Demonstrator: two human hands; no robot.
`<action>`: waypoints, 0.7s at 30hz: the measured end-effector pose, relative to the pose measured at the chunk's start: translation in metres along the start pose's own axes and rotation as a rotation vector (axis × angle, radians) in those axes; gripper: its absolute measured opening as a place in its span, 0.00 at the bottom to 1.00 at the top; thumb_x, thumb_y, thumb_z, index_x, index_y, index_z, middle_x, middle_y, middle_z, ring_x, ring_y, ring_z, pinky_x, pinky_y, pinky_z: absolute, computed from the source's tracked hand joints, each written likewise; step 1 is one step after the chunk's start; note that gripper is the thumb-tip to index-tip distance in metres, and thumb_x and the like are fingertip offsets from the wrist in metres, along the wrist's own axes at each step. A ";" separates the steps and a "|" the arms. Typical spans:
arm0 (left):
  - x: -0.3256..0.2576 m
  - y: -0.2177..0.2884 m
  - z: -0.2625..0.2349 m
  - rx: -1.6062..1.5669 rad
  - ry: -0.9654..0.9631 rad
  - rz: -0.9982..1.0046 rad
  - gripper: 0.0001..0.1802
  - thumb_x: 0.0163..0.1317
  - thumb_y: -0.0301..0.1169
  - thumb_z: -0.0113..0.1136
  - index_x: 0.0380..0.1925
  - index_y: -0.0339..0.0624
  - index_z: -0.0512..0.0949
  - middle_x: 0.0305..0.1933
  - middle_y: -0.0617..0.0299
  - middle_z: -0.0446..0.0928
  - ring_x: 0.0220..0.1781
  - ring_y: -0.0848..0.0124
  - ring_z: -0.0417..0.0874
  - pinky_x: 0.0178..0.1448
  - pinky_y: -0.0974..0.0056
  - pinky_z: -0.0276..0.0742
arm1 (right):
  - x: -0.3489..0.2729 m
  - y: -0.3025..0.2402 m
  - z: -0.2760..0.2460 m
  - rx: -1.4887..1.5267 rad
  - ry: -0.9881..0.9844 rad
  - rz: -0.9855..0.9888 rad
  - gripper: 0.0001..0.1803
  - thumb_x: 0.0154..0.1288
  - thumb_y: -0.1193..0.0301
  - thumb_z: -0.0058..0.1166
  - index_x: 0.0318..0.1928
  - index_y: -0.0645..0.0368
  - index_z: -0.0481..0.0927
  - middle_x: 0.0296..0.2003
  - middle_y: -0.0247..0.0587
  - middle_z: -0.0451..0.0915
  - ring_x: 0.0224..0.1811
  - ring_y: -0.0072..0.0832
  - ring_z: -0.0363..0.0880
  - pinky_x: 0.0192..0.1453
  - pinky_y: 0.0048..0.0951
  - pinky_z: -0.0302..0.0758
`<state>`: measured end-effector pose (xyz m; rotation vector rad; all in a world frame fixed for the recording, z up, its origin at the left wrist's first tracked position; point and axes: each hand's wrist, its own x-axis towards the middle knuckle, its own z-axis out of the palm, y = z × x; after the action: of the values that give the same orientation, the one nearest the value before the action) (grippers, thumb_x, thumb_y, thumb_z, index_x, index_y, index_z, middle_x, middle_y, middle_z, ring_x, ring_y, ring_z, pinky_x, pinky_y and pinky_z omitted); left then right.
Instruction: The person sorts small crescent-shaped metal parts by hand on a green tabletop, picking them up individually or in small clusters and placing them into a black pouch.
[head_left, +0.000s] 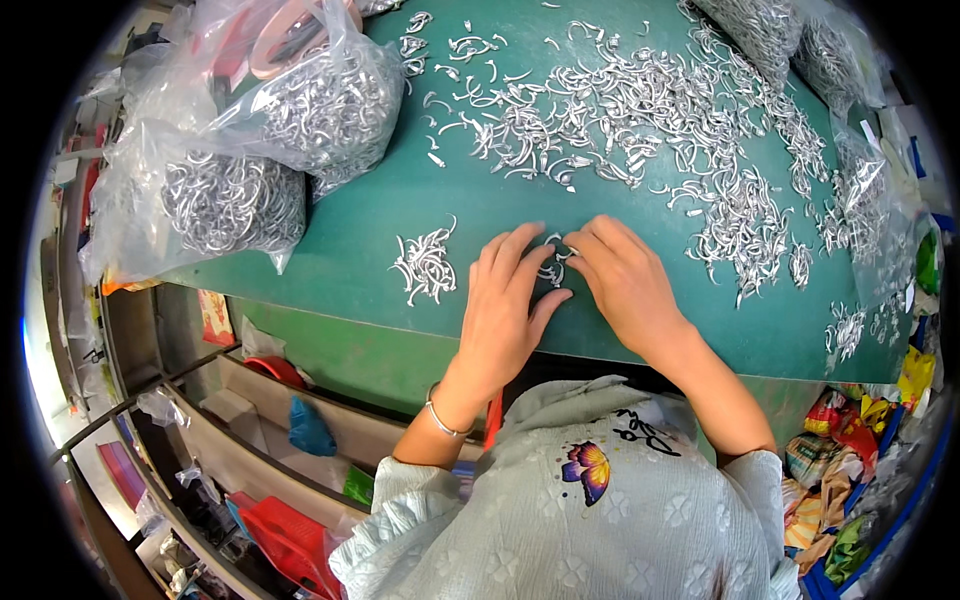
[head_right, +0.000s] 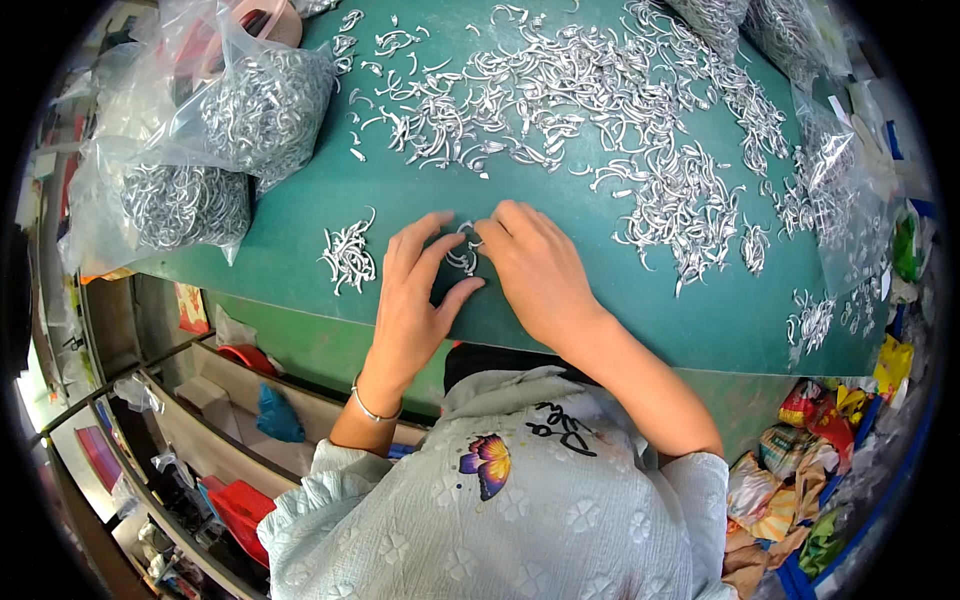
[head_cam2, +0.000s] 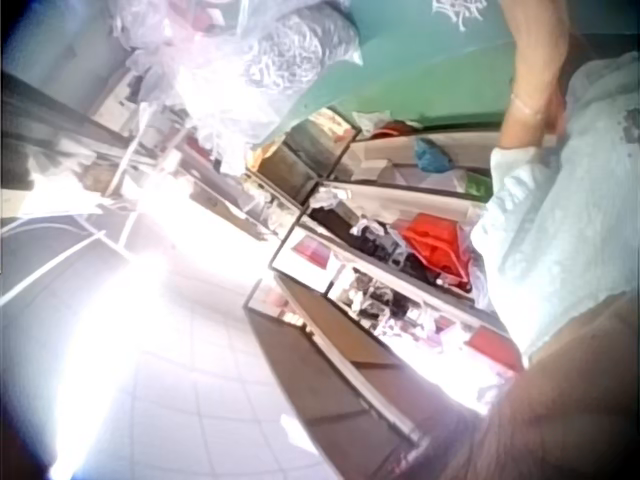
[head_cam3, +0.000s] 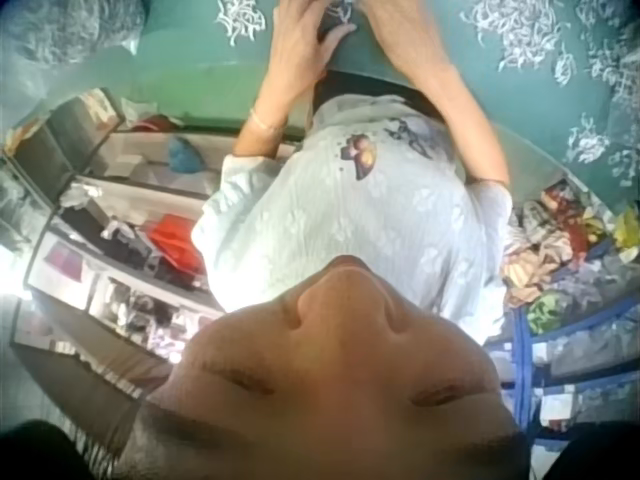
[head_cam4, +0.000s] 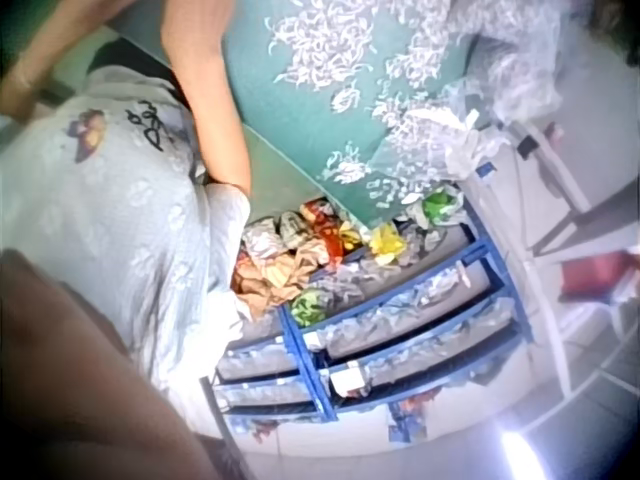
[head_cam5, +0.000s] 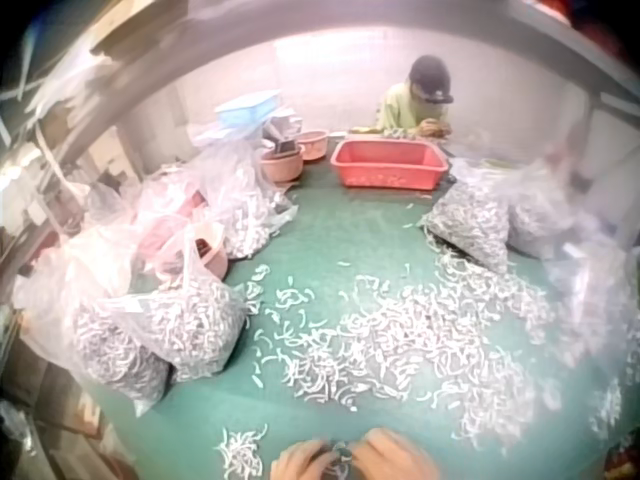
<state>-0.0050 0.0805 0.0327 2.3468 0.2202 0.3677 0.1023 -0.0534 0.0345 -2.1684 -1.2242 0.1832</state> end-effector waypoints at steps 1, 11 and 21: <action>0.003 0.003 -0.001 -0.011 0.011 0.014 0.24 0.50 0.25 0.70 0.49 0.38 0.77 0.56 0.56 0.72 0.58 0.54 0.72 0.61 0.54 0.66 | 0.003 0.001 0.000 -0.025 -0.015 -0.019 0.06 0.58 0.80 0.56 0.37 0.63 0.76 0.36 0.43 0.72 0.43 0.41 0.75 0.46 0.39 0.74; -0.001 -0.011 0.006 -0.029 0.035 0.061 0.15 0.52 0.16 0.64 0.42 0.38 0.80 0.50 0.57 0.76 0.52 0.55 0.75 0.55 0.56 0.71 | -0.052 0.022 -0.055 0.081 -0.006 0.179 0.06 0.61 0.79 0.54 0.39 0.62 0.74 0.34 0.48 0.70 0.36 0.48 0.76 0.40 0.44 0.74; -0.003 0.005 0.010 0.110 0.092 0.044 0.20 0.50 0.20 0.69 0.46 0.40 0.81 0.55 0.54 0.73 0.53 0.55 0.73 0.56 0.56 0.71 | -0.075 0.013 -0.023 -0.039 0.005 0.037 0.07 0.60 0.75 0.53 0.39 0.62 0.74 0.38 0.43 0.70 0.42 0.40 0.74 0.44 0.38 0.73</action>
<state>-0.0039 0.0694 0.0290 2.4487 0.2378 0.4972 0.0789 -0.1294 0.0316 -2.2251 -1.1952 0.1706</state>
